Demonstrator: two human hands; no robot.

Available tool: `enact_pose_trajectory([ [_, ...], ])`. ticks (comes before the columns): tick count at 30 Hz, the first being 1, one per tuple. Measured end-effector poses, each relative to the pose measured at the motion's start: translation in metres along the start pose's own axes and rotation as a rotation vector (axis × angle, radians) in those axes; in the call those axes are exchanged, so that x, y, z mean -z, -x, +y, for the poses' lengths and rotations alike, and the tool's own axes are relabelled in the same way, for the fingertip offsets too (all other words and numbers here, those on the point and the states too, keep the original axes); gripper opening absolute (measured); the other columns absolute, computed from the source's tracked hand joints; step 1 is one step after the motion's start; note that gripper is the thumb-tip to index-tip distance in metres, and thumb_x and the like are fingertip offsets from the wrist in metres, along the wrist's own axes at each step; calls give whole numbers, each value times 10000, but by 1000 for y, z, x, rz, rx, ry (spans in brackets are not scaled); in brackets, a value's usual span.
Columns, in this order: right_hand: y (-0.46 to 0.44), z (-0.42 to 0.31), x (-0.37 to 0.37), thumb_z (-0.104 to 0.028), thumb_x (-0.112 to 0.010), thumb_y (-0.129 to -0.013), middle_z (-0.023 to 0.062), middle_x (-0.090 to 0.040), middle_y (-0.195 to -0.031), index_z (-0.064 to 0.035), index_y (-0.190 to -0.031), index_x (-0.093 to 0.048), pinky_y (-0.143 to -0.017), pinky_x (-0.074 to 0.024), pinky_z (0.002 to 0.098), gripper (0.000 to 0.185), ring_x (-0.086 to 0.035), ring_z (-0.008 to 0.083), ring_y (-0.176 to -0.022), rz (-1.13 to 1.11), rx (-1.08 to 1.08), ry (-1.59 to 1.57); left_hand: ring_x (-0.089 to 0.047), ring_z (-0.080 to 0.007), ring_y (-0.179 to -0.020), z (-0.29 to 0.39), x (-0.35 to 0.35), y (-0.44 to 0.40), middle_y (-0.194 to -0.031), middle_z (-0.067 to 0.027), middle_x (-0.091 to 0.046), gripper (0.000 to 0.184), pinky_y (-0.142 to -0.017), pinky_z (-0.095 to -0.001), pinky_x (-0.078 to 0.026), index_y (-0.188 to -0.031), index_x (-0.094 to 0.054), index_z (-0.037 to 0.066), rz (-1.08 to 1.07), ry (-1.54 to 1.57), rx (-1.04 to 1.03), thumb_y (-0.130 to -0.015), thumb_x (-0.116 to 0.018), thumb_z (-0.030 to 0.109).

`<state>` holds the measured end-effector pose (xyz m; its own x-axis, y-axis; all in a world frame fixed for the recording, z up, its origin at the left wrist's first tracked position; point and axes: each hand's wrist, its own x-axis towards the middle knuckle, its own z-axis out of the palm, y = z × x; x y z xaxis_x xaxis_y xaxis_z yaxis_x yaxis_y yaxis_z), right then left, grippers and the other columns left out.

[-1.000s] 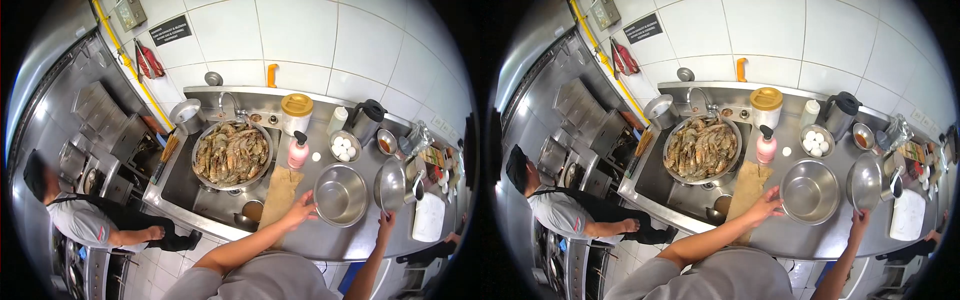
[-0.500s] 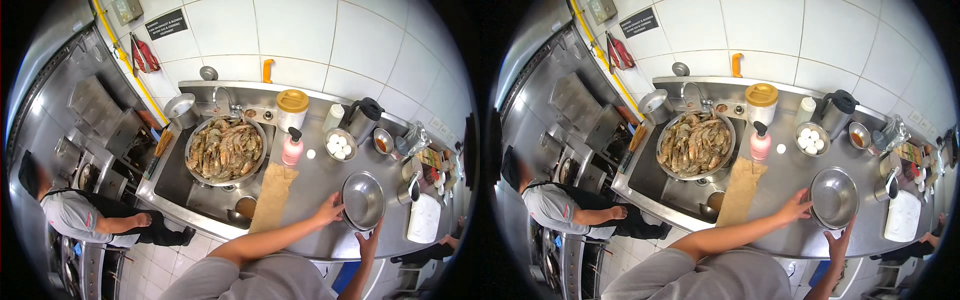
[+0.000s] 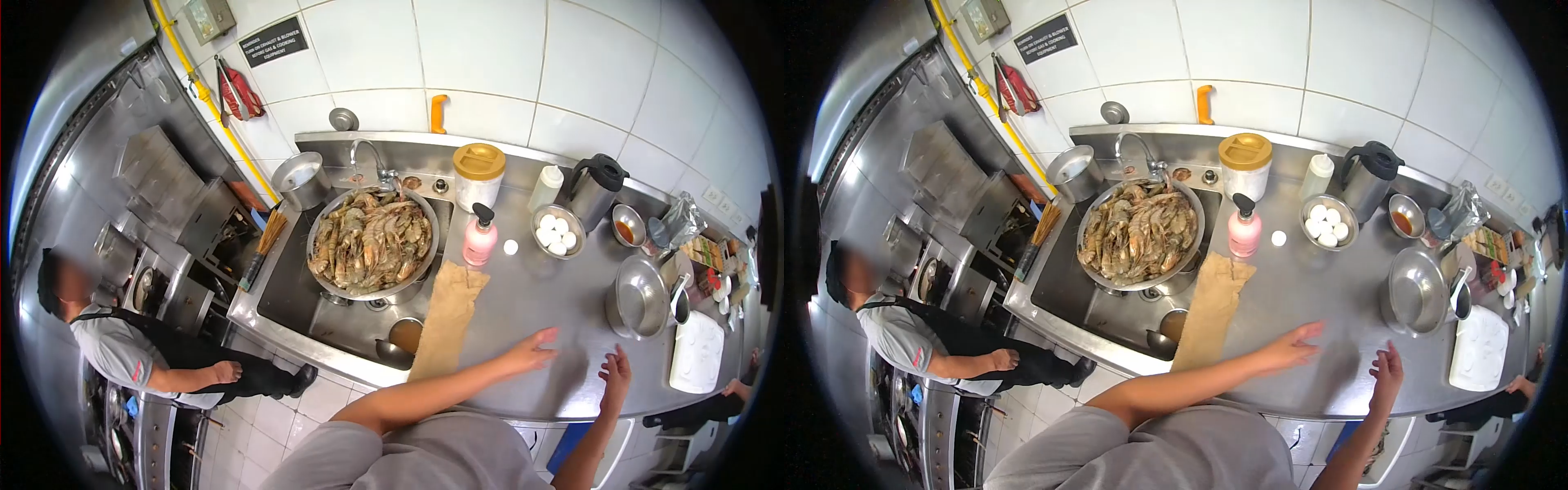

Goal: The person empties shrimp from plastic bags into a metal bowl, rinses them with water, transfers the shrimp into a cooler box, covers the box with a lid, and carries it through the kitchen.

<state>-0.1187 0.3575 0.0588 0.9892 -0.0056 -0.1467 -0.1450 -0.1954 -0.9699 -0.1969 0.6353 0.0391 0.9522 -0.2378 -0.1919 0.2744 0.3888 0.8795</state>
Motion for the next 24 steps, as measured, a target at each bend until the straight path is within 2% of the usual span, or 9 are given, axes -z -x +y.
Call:
enact_pose_trajectory([
  [1, 3, -4, -7, -181, -609, -926, 17, -624, -936, -56, -1234, -622, -659, -489, 252, 332, -568, 100, -788, -38, -5, -23, -487, -202, -1226, 0, 8, 10, -1501, -78, -360, 633, -978, -398, -448, -1507, -273, 154, 4, -5, 12, -967, -587, 261],
  [6, 10, 11, -36, -162, -597, -935, 25, -640, -924, -51, -1162, -631, -632, -475, 235, 255, -570, 91, -741, -136, -36, -42, -529, -182, -1161, 18, 38, 74, -1401, -61, -483, 500, -960, -376, -464, -1454, -365, 126, 21, 8, 85, -1001, -532, 257],
  [9, 15, 34, -57, -114, -600, -932, 21, -638, -871, -35, -1114, -627, -601, -466, 220, 200, -564, 80, -692, -232, -118, -193, -550, -175, -1132, 29, 51, 117, -1353, -56, -528, 452, -950, -362, -473, -1425, -409, 112, 88, 26, 72, -1010, -519, 255],
  [14, 28, 38, -84, -93, -589, -937, 22, -638, -867, -22, -1103, -625, -605, -477, 221, 185, -569, 83, -694, -262, -154, -107, -557, -156, -1101, 21, 71, 166, -1316, -44, -550, 434, -917, -349, -475, -1398, -444, 125, 215, 73, 43, -1005, -535, 283],
  [17, 34, 35, -86, -160, -577, -953, 25, -641, -887, -38, -1103, -632, -608, -473, 222, 201, -558, 76, -695, -233, -109, -10, -575, -153, -1077, 20, 77, 177, -1288, -49, -572, 412, -899, -328, -482, -1372, -471, 107, 277, 71, 72, -1004, -537, 281],
  [19, 42, 28, -86, -93, -603, -928, 31, -640, -863, -4, -1080, -629, -601, -460, 223, 178, -549, 75, -681, -183, -139, -78, -597, -188, -1081, 20, 80, 175, -1282, -85, -577, 384, -906, -348, -491, -1357, -476, 77, 317, 64, 101, -1008, -525, 229],
  [24, 80, 23, -84, -103, -621, -908, 52, -635, -831, 17, -1085, -623, -606, -446, 248, 214, -534, 101, -667, -163, -162, -232, -608, -194, -1066, 22, 78, 161, -1245, -90, -598, 356, -874, -348, -500, -1321, -502, 63, 158, -12, 127, -1000, -537, 214],
])
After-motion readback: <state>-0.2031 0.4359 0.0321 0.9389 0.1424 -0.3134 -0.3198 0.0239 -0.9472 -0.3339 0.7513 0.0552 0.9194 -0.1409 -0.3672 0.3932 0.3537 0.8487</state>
